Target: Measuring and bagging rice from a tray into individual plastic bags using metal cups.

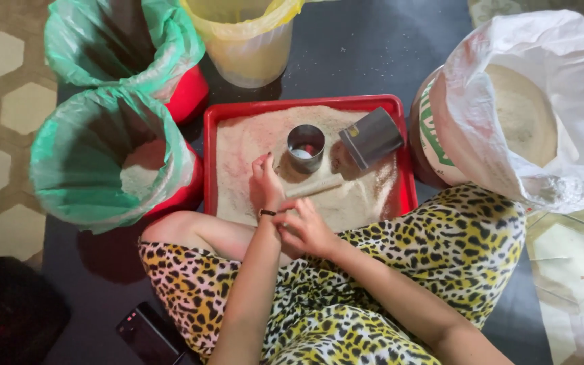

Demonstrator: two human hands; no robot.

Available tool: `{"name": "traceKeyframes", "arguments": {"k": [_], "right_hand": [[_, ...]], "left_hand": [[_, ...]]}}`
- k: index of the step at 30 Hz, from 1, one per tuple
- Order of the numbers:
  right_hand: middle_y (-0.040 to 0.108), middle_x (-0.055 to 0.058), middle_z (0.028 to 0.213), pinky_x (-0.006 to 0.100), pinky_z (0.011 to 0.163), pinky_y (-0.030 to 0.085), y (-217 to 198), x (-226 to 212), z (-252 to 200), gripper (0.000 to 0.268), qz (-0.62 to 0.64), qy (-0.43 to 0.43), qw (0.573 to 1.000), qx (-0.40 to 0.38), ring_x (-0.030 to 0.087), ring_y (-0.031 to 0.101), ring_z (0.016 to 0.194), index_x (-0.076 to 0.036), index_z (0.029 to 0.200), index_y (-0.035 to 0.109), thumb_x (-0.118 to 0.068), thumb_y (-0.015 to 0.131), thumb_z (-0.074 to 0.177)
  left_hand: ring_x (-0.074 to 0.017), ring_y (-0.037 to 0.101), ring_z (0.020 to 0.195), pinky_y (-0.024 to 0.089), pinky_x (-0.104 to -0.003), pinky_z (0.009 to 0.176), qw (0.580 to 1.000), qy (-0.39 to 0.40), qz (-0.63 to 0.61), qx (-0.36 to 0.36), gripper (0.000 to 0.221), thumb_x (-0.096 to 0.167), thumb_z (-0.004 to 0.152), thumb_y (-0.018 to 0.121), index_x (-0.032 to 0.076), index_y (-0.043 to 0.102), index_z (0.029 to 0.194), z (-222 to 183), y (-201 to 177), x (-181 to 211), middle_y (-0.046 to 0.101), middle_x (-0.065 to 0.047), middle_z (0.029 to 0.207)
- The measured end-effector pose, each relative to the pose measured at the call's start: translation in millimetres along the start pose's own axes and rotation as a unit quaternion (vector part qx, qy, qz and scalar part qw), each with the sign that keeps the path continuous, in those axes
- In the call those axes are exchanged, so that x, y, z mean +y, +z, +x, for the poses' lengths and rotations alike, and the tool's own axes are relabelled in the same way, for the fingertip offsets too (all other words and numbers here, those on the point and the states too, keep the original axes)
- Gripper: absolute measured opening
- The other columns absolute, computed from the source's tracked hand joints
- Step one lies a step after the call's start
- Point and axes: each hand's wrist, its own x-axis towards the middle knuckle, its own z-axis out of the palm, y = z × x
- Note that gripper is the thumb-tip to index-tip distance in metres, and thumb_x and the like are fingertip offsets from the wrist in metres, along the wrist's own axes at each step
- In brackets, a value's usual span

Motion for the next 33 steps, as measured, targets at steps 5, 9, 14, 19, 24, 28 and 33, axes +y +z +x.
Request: {"name": "traceKeyframes", "arguments": {"k": [5,9,14,19,24,28,33], "right_hand": [[0.054,0.007,0.121,0.039,0.084,0.042,0,-6,1,0.024,-0.115,-0.031,0.993,0.016,0.029,0.052,0.098,-0.024,0.118,0.069,-0.032,0.063,0.097],[0.056,0.008,0.122,0.038,0.079,0.041,-1,-10,7,0.025,-0.159,-0.027,0.986,0.033,0.030,0.053,0.094,-0.024,0.120,0.068,-0.030,0.062,0.096],[0.055,0.007,0.125,0.038,0.079,0.040,7,1,0,0.025,-0.188,-0.045,0.980,0.044,0.029,0.053,0.100,-0.025,0.117,0.069,-0.034,0.059,0.096],[0.055,0.011,0.129,0.039,0.086,0.041,1,-8,7,0.027,-0.217,-0.050,0.973,0.060,0.032,0.053,0.111,-0.023,0.120,0.068,-0.030,0.060,0.096],[0.055,0.009,0.130,0.039,0.085,0.042,8,-1,1,0.028,-0.198,-0.039,0.979,0.031,0.029,0.055,0.108,-0.022,0.119,0.066,-0.034,0.058,0.095],[0.055,0.010,0.132,0.040,0.087,0.041,8,-3,1,0.030,-0.203,-0.038,0.978,0.042,0.031,0.055,0.115,-0.021,0.120,0.066,-0.034,0.057,0.095],[0.054,0.010,0.131,0.040,0.089,0.040,5,-6,4,0.026,-0.190,-0.049,0.980,0.042,0.032,0.053,0.120,-0.021,0.119,0.065,-0.031,0.051,0.099]], "left_hand": [[-0.0121,0.070,0.110,0.052,-0.027,0.096,0.994,-0.025,-0.098,-0.045,0.049,0.064,0.086,0.056,0.034,0.065,0.124,56,27,-39,0.075,0.007,0.121],[-0.0108,0.071,0.096,0.057,-0.023,0.087,0.977,-0.015,-0.208,-0.042,0.048,0.054,0.088,0.066,0.022,0.067,0.124,91,44,-60,0.075,-0.002,0.115],[-0.0117,0.062,0.105,0.055,-0.020,0.089,0.935,-0.022,-0.353,-0.015,0.042,0.037,0.087,0.073,0.011,0.066,0.120,64,46,-42,0.066,-0.005,0.113],[-0.0121,0.061,0.108,0.054,-0.023,0.090,0.921,-0.031,-0.388,-0.024,0.042,0.032,0.086,0.074,0.010,0.062,0.120,63,40,-38,0.060,-0.003,0.117],[-0.0066,0.060,0.099,0.054,-0.017,0.081,0.930,-0.019,-0.366,-0.040,0.038,0.029,0.087,0.072,0.010,0.061,0.118,85,55,-64,0.058,0.002,0.111],[-0.0079,0.060,0.097,0.054,-0.019,0.081,0.926,-0.020,-0.377,-0.029,0.037,0.030,0.086,0.073,0.013,0.062,0.117,89,58,-62,0.059,0.001,0.109],[-0.0081,0.061,0.094,0.054,-0.018,0.077,0.919,-0.018,-0.392,-0.035,0.038,0.029,0.087,0.074,0.013,0.060,0.118,112,69,-81,0.059,0.001,0.109]]}}
